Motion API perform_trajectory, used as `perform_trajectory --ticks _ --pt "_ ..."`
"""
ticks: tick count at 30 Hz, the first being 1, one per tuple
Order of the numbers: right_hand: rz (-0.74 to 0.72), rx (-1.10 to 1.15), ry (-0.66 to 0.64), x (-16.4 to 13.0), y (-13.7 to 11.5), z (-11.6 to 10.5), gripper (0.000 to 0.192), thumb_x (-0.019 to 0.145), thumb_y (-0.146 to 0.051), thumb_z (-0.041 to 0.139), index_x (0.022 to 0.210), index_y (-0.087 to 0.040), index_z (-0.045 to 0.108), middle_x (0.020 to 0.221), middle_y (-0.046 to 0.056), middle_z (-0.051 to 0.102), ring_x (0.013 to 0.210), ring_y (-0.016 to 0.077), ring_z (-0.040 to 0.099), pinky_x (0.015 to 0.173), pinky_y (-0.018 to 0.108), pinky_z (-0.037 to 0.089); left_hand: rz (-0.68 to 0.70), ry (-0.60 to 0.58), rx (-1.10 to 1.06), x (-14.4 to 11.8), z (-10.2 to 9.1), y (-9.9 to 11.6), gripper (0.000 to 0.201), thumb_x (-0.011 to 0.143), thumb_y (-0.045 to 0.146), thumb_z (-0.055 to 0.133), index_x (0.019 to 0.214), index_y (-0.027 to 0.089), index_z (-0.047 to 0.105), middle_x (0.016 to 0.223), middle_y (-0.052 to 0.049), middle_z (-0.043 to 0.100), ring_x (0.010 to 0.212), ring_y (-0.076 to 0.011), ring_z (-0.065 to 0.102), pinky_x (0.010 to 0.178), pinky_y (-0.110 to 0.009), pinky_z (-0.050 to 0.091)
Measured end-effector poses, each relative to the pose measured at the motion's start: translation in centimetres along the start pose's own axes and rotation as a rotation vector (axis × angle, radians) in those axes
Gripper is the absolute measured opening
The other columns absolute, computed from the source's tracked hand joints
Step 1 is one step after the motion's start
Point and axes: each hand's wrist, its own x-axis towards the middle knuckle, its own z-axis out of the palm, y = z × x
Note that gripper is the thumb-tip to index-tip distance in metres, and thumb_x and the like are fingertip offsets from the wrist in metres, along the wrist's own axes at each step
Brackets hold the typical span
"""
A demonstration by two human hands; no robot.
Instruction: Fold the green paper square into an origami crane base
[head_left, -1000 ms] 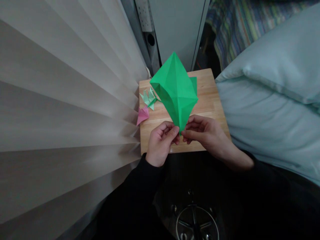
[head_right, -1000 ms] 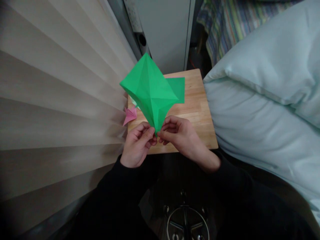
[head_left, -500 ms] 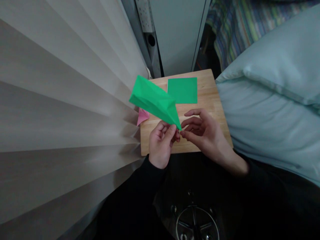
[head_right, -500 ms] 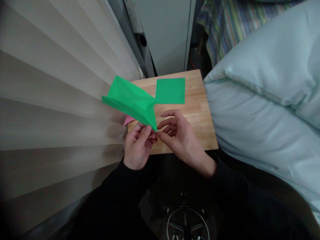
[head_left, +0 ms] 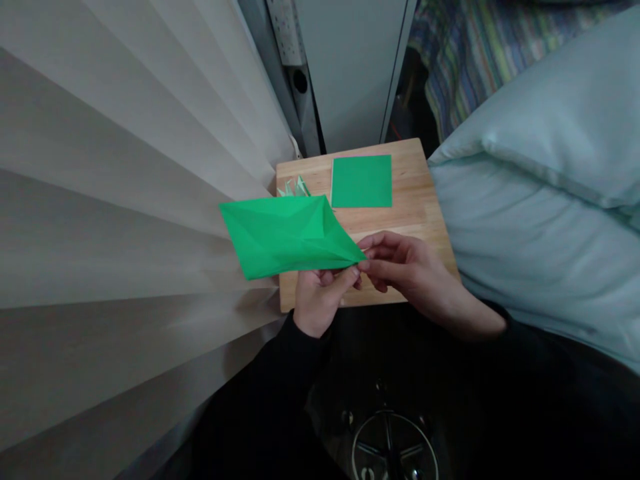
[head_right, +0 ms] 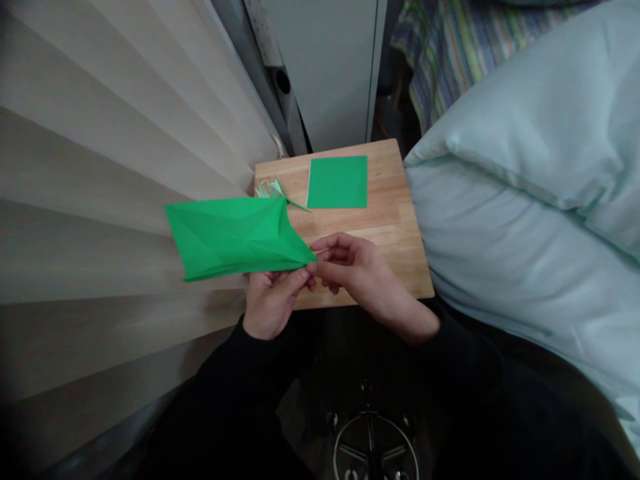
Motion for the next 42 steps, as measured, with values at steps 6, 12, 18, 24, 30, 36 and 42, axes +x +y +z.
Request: perform_trajectory --ticks 6,12,18,24,30,36,42 --pt "0.161 0.061 -0.064 -0.2 -0.1 -0.4 0.021 0.071 -0.025 0.085 0.084 -0.019 0.070 0.074 -0.001 0.070 0.060 0.0086 0.057 0.054 0.023 0.040 -0.095 -0.022 0.053 -0.1 -0.3 0.7 0.027 0.076 0.041 0.085 0.074 0.018 0.072 0.066 -0.002 0.067 0.058 -0.0138 0.059 0.051 -0.026 0.051" --pt "-0.018 -0.099 0.081 0.5 1.5 0.0 0.029 0.063 -0.026 0.090 0.079 -0.019 0.067 0.073 -0.003 0.067 0.061 0.0108 0.058 0.050 0.023 0.042 -0.124 0.127 0.087 0.0 0.5 0.7 0.032 0.071 0.044 0.089 0.076 0.017 0.071 0.068 -0.001 0.068 0.057 -0.0118 0.060 0.044 -0.020 0.048" --pt "0.050 -0.030 0.073 0.4 1.8 0.1 0.027 0.065 -0.025 0.088 0.084 -0.019 0.069 0.077 -0.001 0.071 0.067 0.0128 0.066 0.054 0.023 0.050 -0.154 0.129 0.024 0.1 0.5 0.6 0.027 0.076 0.040 0.085 0.078 0.017 0.072 0.071 -0.001 0.071 0.062 -0.0133 0.066 0.057 -0.024 0.056" --pt "0.088 0.028 0.114 0.5 1.6 -0.1 0.028 0.068 -0.031 0.090 0.083 -0.018 0.069 0.074 -0.001 0.070 0.066 0.0122 0.066 0.055 0.023 0.052 -0.182 0.135 -0.023 0.2 0.2 0.6 0.022 0.073 0.032 0.087 0.081 0.017 0.073 0.078 -0.002 0.076 0.066 -0.0150 0.070 0.066 -0.029 0.058" --pt "0.031 -0.045 0.099 0.6 1.6 0.1 0.036 0.063 -0.032 0.094 0.083 -0.019 0.068 0.076 -0.001 0.071 0.066 0.0126 0.065 0.054 0.024 0.055 -0.149 0.208 0.005 0.4 0.0 0.6 0.029 0.066 0.032 0.093 0.080 0.016 0.074 0.076 -0.001 0.075 0.066 -0.0118 0.065 0.063 -0.024 0.054" --pt "0.034 -0.002 0.077 0.4 1.3 0.2 0.038 0.061 -0.033 0.095 0.086 -0.020 0.069 0.078 -0.001 0.071 0.065 0.0117 0.064 0.053 0.024 0.056 -0.114 0.257 -0.060 0.4 0.2 1.0 0.032 0.063 0.033 0.096 0.075 0.017 0.071 0.070 0.001 0.072 0.062 -0.0096 0.062 0.059 -0.021 0.050" --pt "0.001 -0.017 0.095 0.4 1.5 0.1 0.035 0.070 -0.039 0.090 0.088 -0.020 0.066 0.074 -0.001 0.070 0.066 0.0137 0.066 0.056 0.026 0.056 -0.120 0.290 -0.138 0.5 0.4 1.1 0.034 0.061 0.031 0.097 0.078 0.017 0.072 0.073 0.002 0.073 0.063 -0.0089 0.063 0.060 -0.021 0.050"
